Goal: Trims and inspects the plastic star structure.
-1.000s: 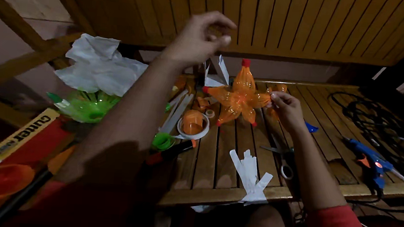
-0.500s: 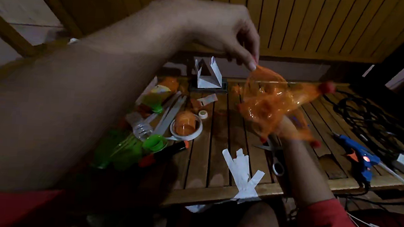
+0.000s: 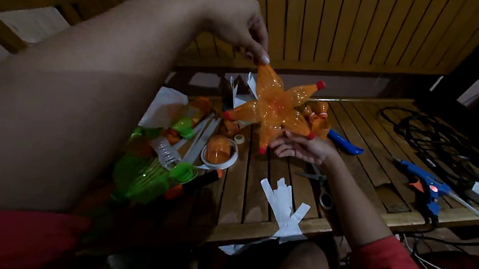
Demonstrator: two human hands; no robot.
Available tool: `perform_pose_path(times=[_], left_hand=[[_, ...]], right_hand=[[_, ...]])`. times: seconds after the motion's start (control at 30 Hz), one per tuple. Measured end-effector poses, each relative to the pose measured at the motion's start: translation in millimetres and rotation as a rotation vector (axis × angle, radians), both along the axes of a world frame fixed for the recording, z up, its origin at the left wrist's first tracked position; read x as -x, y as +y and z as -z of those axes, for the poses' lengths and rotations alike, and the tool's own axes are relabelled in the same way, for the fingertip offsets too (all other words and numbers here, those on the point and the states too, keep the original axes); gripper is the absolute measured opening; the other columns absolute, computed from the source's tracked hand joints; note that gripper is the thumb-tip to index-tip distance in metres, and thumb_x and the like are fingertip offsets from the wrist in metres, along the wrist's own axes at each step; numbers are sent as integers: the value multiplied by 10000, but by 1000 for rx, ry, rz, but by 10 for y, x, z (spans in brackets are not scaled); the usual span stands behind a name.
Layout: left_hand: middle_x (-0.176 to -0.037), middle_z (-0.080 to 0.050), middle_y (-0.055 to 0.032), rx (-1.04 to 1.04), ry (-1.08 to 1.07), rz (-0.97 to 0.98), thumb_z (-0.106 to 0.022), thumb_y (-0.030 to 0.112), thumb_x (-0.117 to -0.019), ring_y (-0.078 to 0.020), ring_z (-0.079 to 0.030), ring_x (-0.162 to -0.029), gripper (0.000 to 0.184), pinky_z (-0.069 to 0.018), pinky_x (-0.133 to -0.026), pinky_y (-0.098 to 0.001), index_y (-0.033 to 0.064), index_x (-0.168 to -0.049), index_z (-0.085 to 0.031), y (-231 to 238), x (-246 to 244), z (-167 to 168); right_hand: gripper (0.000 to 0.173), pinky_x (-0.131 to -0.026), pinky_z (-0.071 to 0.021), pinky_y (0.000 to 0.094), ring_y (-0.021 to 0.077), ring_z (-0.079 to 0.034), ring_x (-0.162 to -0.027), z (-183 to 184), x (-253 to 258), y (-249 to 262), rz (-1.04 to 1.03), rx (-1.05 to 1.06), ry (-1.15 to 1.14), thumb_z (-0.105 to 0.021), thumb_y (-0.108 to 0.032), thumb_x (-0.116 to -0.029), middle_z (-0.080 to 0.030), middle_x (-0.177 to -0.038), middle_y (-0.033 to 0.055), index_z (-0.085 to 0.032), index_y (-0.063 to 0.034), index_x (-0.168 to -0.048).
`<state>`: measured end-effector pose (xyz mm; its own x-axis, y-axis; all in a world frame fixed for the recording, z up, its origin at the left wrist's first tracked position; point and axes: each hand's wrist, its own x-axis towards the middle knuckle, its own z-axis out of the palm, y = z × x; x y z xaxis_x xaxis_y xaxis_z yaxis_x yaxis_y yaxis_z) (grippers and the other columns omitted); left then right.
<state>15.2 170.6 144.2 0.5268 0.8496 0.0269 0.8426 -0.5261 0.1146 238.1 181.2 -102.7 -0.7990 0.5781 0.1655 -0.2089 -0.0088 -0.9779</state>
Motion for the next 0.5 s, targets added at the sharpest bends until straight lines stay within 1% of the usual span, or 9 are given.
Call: perform_pose_path(times=[0.07,0.17,0.27,0.33,0.37,0.4,0.43,0.47,0.5], left_hand=[[-840,-695,-56,-17,11,-12,-653,174,-995,-92,-617,-725,170,-526,-721,-303,37,-991,-754,7,34,3],[-849,-695,-68,-58,42,-11,-668,173,-984,-124,-622,-760,162,-514,-773,-365,36,-1000,-751,12,70,11],[-893,-712,-105,-105,100,-11,-680,200,-981,-201,-657,-826,182,-513,-821,-479,40,-1024,-758,49,102,18],[-907,-702,-123,-119,111,-11,-678,208,-984,-228,-653,-836,200,-511,-827,-503,28,-1035,-746,69,124,33],[-908,-693,-124,-119,115,-13,-671,215,-989,-226,-647,-830,211,-515,-824,-493,21,-1040,-737,73,126,39],[-895,-687,-119,-111,109,-17,-671,218,-989,-212,-640,-809,214,-519,-807,-472,18,-1033,-733,77,126,46],[-871,-679,-106,-95,92,-28,-674,217,-986,-187,-626,-773,211,-525,-780,-434,18,-1026,-732,72,122,56],[-840,-675,-90,-71,61,-43,-676,211,-984,-153,-610,-728,202,-526,-742,-381,20,-1013,-734,62,116,69],[-813,-680,-71,-48,23,-61,-673,209,-985,-118,-617,-692,196,-541,-712,-325,25,-994,-740,54,109,84]], right_hand=[[334,-856,-590,268,105,-724,-898,17,8,9,23,-17,-8,-331,-168,-1095,-742,-1044,23,-577,-34,-1277],[323,-851,-590,272,106,-721,-896,10,18,-12,117,-9,-26,-374,-68,-1054,-739,-1032,24,-574,-5,-1300],[345,-901,-583,313,139,-716,-952,29,-15,46,105,3,-8,-451,0,-1036,-729,-1106,54,-523,12,-1373],[340,-906,-590,320,150,-724,-957,57,-20,70,110,3,37,-481,-18,-1027,-731,-1114,56,-522,-2,-1365],[296,-885,-595,313,145,-728,-935,62,-7,61,144,4,57,-469,-82,-1051,-738,-1101,52,-538,-19,-1332],[264,-854,-597,303,137,-730,-906,50,16,41,201,3,55,-402,-165,-1094,-743,-1082,44,-550,-47,-1278],[328,-830,-594,292,126,-724,-886,34,32,32,255,2,36,-316,-252,-1124,-737,-1079,37,-534,-66,-1284],[376,-812,-596,289,127,-725,-868,23,43,39,302,14,34,-272,-284,-1135,-736,-1076,45,-532,-61,-1290],[390,-797,-597,280,122,-725,-849,15,49,45,334,24,35,-260,-292,-1139,-738,-1063,45,-537,-57,-1282]])
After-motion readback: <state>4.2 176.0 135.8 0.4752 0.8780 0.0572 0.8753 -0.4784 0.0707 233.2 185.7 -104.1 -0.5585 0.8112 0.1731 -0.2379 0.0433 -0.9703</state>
